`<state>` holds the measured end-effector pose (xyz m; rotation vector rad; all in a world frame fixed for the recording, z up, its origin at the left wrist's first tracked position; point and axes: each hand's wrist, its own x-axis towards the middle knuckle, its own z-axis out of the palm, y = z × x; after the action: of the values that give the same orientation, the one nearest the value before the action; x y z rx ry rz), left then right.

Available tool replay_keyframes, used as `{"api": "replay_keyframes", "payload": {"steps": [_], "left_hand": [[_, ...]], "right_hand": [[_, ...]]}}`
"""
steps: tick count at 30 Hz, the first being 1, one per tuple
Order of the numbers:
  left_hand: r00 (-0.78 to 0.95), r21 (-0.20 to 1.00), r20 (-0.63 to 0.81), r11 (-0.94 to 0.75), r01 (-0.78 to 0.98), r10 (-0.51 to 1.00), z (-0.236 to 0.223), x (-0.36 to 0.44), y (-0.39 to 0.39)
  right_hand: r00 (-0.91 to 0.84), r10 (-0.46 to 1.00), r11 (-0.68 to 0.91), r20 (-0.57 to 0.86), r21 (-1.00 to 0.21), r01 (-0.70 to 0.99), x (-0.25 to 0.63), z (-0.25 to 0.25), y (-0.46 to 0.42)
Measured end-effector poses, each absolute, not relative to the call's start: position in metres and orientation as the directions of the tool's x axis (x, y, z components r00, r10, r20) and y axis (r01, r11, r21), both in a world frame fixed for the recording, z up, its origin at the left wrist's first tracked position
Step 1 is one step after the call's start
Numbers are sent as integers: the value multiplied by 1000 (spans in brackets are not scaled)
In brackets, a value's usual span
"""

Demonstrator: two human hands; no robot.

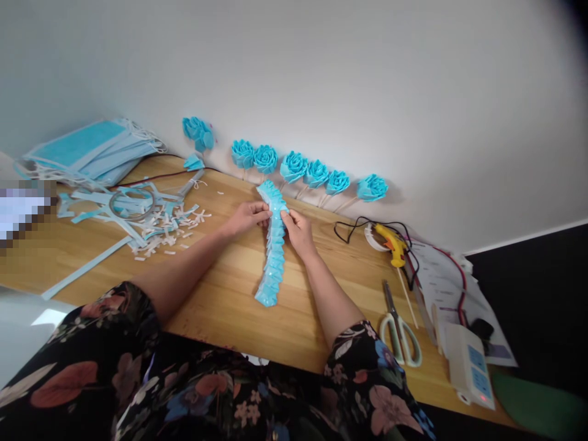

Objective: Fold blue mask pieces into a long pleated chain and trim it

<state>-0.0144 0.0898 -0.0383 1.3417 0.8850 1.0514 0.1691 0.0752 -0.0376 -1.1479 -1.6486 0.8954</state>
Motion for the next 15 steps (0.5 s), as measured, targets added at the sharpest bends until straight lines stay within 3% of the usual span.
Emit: {"api": "replay_keyframes", "payload": {"steps": [7,15], "left_hand": [[223,980,108,-66,-190,969,-36,-16,89],[260,985,161,-138,-103,952,-38,-15,89]], "right_hand": [[-176,947,292,268,-948,126,169,-37,75],[-158,958,265,239,-948,176,170,-38,75]]}}
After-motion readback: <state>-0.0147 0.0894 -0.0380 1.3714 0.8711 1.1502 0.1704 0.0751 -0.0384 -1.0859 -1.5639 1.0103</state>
